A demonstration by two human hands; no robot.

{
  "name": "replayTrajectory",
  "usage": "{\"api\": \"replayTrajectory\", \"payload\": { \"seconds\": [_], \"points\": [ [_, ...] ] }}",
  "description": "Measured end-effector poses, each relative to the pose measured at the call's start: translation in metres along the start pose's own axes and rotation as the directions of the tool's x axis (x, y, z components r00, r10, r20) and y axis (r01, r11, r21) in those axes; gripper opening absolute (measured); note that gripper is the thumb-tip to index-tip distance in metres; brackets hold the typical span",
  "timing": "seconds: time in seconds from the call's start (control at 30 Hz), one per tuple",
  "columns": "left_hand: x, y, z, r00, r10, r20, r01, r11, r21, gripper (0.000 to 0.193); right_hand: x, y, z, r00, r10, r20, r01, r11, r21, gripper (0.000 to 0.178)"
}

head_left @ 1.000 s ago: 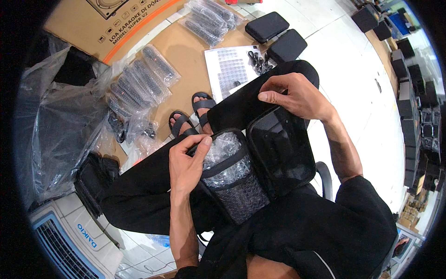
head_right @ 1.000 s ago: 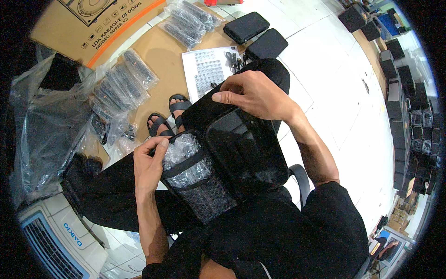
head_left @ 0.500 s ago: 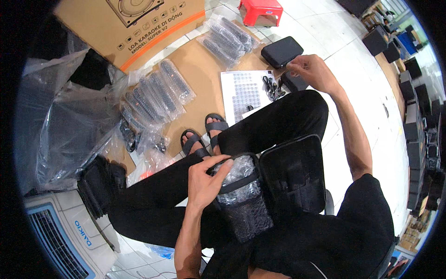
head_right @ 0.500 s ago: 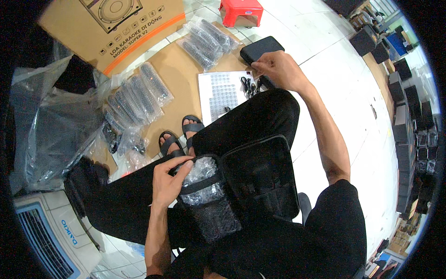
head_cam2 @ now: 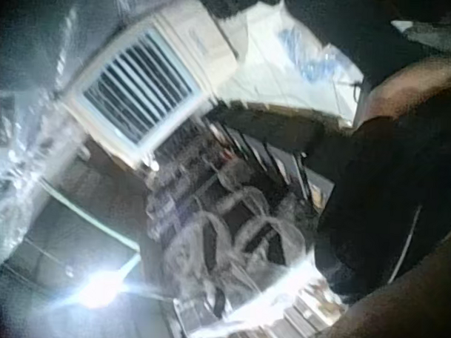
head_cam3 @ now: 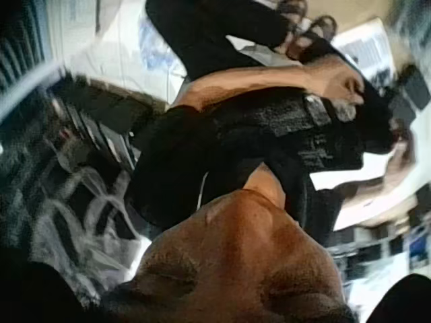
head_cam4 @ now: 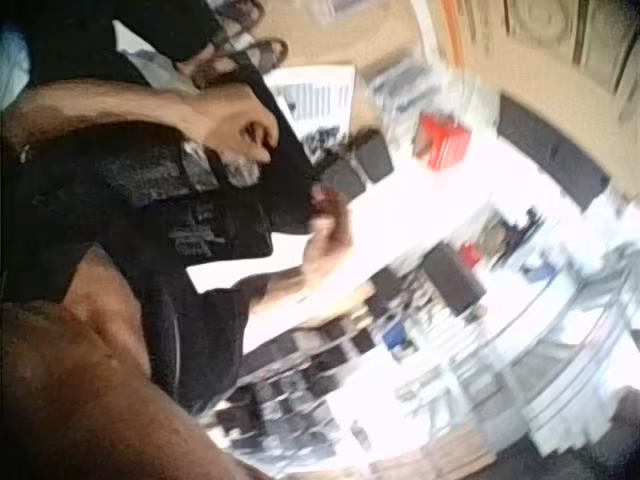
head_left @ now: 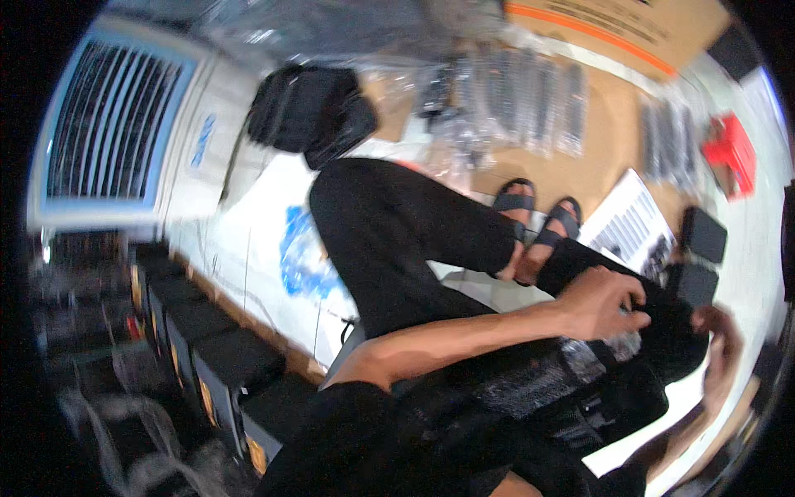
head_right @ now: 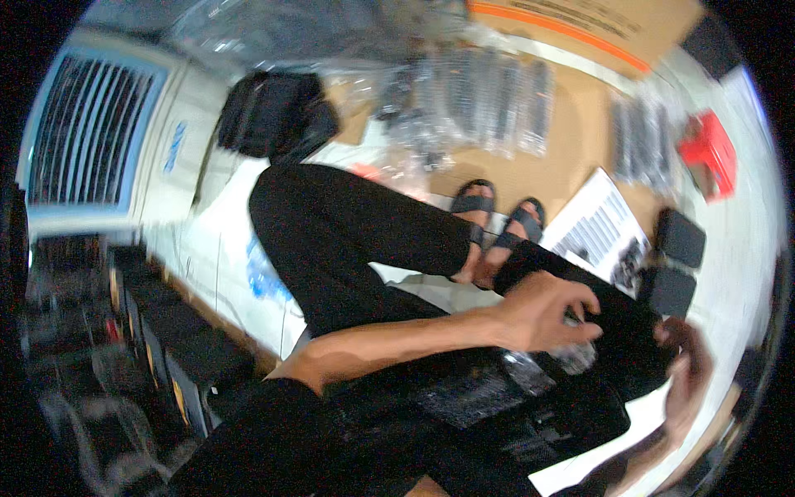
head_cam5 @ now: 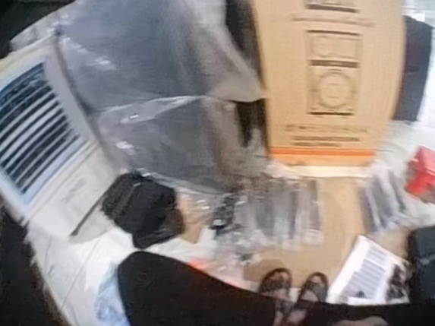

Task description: The person sits on the floor and packs a black microphone into a black carrying case. They unwrap the microphone from bubble wrap, place it in the case, add a purple pen and a cable, then zip the case closed.

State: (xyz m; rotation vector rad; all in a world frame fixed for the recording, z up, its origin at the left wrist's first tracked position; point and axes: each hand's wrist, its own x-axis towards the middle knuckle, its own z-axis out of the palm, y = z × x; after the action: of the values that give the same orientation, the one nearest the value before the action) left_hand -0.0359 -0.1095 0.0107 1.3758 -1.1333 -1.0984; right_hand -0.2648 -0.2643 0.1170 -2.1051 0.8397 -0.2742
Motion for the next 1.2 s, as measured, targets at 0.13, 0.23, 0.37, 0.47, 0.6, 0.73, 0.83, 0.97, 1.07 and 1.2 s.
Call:
{"api": "replayTrajectory", "payload": {
  "seconds": [0.13,0.23,0.37,0.47,0.6,0.73,0.83,0.97,1.07,1.2],
  "points": [
    [-0.001,-0.030,0.038,0.979,0.142,-0.146,-0.152,0.987,-0.058,0.049,0.012,-0.017,0.083,0.871,0.197,0.449,-0.202,0.979,-0.036,0.072],
    [-0.024,-0.041,0.049,0.945,0.119,-0.305,-0.147,0.986,-0.072,0.058,0.003,0.019,0.107,0.920,0.106,0.378,-0.115,0.993,0.001,0.068],
    [-0.070,0.006,-0.023,0.935,0.207,-0.289,-0.197,0.978,0.065,0.043,-0.017,0.068,0.087,0.945,0.150,0.291,-0.132,0.988,-0.081,0.066],
    [-0.137,0.068,-0.115,0.839,0.266,-0.475,-0.256,0.963,0.088,0.017,-0.009,0.051,0.070,0.839,0.234,0.491,-0.299,0.953,0.056,0.072],
    [-0.200,0.041,-0.214,0.030,0.339,-0.940,0.039,0.940,0.340,0.032,-0.019,0.074,0.068,0.899,0.312,0.308,-0.293,0.950,-0.108,0.071],
    [-0.246,-0.111,-0.293,0.233,0.013,-0.972,0.773,0.605,0.193,0.030,-0.026,0.088,0.068,0.920,0.321,0.226,-0.296,0.945,-0.137,0.072],
    [-0.256,-0.210,-0.286,0.527,-0.189,-0.829,0.805,0.422,0.416,0.025,-0.012,0.020,0.082,0.930,0.260,0.258,-0.223,0.961,-0.165,0.062],
    [-0.256,-0.304,-0.282,0.393,-0.275,-0.877,0.822,0.533,0.202,0.020,-0.014,-0.008,0.084,0.944,0.155,0.291,-0.098,0.975,-0.201,0.068],
    [-0.278,-0.354,-0.289,0.309,-0.169,-0.936,0.780,0.608,0.148,0.019,-0.016,0.008,0.090,0.950,0.185,0.253,-0.152,0.978,-0.144,0.060],
    [-0.231,-0.338,-0.294,0.486,-0.295,-0.823,0.874,0.138,0.467,0.019,-0.039,0.070,0.068,0.927,0.336,0.168,-0.254,0.890,-0.379,0.077]
  ]
}}
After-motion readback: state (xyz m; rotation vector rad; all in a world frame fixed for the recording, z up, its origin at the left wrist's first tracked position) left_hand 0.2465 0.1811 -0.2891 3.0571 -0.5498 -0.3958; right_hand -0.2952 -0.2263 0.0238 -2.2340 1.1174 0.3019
